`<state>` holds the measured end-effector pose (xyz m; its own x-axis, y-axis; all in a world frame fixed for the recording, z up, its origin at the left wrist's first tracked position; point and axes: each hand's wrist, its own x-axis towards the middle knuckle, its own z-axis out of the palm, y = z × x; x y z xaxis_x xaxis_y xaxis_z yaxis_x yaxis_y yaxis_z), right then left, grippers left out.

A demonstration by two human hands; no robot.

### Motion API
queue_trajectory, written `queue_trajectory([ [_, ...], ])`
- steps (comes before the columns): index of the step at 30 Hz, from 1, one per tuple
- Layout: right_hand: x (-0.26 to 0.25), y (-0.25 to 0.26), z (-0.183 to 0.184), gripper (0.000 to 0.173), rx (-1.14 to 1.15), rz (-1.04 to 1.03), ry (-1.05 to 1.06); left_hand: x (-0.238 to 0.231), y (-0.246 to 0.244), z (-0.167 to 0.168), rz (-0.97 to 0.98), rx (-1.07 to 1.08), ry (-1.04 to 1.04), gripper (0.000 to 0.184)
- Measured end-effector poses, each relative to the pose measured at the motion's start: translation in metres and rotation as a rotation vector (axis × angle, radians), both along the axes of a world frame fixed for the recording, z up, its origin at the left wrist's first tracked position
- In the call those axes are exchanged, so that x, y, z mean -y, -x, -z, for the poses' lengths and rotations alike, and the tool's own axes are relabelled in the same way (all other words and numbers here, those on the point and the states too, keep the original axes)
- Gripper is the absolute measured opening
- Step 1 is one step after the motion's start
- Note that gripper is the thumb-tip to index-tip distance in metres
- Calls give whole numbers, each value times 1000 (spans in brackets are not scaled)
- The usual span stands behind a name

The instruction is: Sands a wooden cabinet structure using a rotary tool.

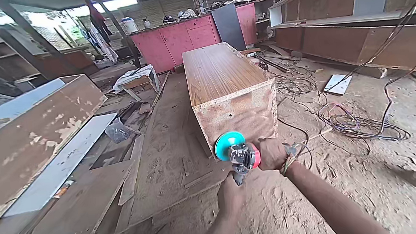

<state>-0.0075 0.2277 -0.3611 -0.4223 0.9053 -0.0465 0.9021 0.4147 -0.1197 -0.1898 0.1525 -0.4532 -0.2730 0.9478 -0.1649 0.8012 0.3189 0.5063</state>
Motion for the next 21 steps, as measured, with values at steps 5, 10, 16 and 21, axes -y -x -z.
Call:
queue_trajectory([
  [5,-12,-38,-49,64,-190,204,-117,-36,-19,-112,135,-195,16,42],
  [10,-20,-29,-20,61,-117,50,0,-14,-13,-83,93,-132,143,38],
  [16,-4,8,31,64,6,-76,113,15,6,21,-25,10,107,40],
  [21,-9,-16,-10,64,-114,38,-71,-17,-6,-31,32,-97,-38,40],
])
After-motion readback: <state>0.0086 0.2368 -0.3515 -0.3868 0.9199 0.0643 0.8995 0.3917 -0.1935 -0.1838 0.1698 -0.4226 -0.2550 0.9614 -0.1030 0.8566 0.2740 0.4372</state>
